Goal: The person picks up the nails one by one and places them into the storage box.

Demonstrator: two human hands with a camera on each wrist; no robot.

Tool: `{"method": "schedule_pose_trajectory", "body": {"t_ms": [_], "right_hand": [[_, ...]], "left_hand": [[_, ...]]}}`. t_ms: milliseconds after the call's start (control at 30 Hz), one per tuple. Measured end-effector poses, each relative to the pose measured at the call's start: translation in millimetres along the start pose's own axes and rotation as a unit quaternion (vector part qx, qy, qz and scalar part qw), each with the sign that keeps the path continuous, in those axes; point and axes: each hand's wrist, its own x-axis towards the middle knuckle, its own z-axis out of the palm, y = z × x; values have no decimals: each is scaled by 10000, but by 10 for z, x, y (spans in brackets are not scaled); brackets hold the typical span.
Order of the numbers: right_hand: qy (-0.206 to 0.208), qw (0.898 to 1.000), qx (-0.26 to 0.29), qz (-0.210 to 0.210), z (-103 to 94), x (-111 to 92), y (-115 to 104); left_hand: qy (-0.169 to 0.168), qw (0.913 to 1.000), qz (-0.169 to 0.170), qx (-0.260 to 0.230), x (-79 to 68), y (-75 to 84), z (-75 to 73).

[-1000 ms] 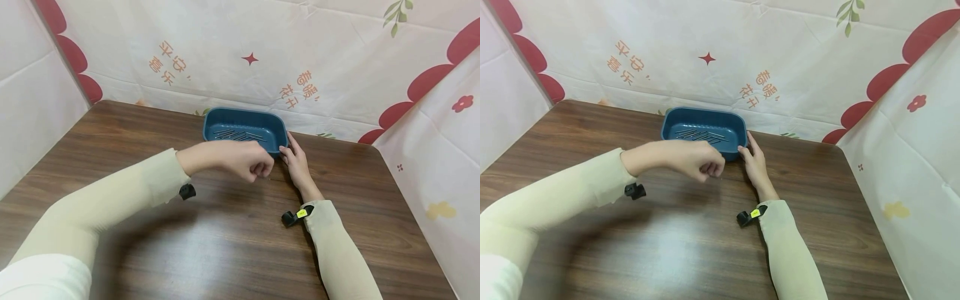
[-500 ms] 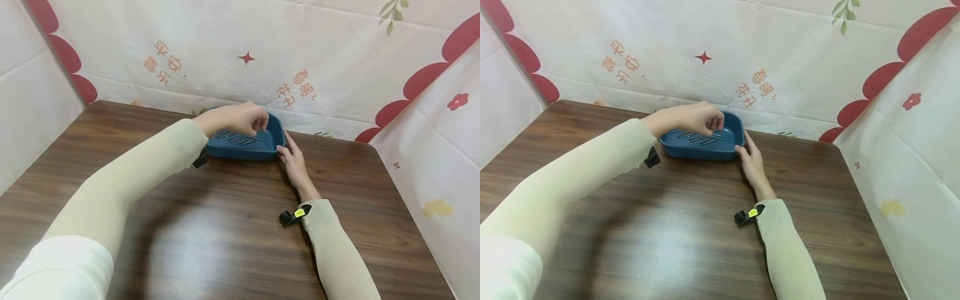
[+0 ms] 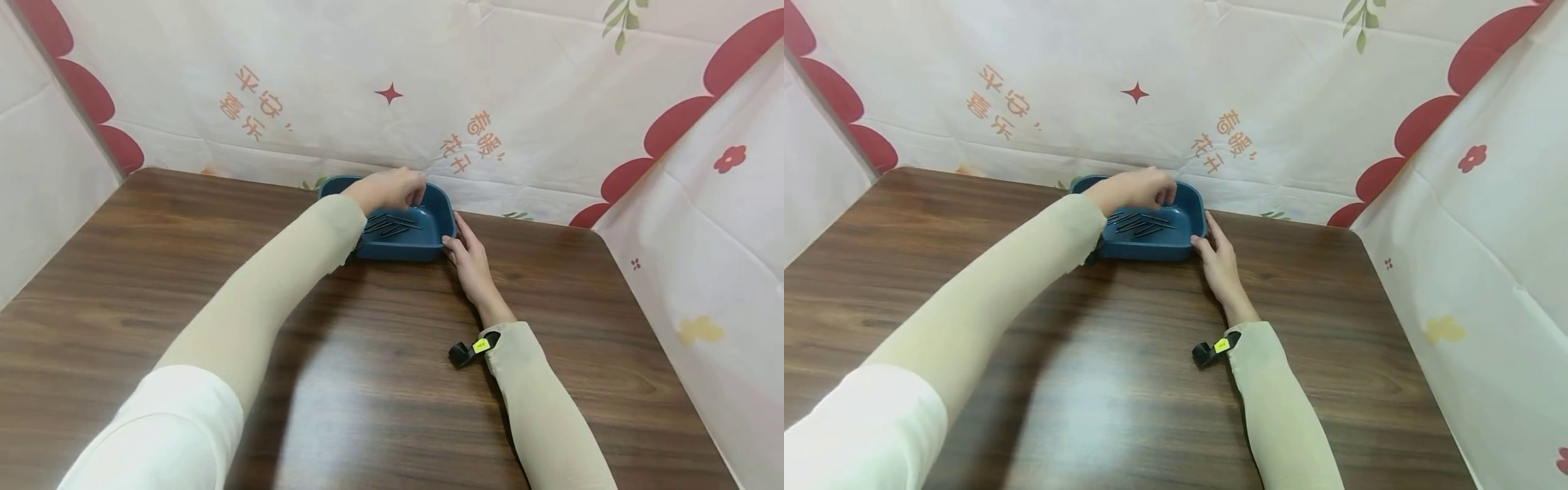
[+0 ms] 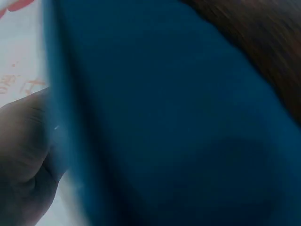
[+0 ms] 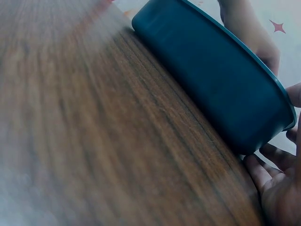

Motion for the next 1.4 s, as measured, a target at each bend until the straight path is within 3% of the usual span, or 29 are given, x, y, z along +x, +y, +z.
{"method": "schedule_pose_trajectory", "body": {"t_ms": [133,300,900,1133,1267,1400], "right_hand": [[35,10000,-50,15,-11,-8,15],[-2,10000,-56,-16,3,-17,14],[7,10000,-83,-11,-5,-9,5],[-44,10000,-48,-26,35,1,-18],[-14,10000,-69,20,24,-1,-15],[29,9999,-92,61,5,-14,-6]], "left_hand": [[-51,9999,11,144,131,-35,135],[-236,9993,-190,211,193,-53,241],[-192,9985,-355,357,202,12,291],[160,9996,-123,199,-32,61,122],[466,9987,32,189,-290,102,-10],[812,9966,-37,132,-596,98,-88]]}}
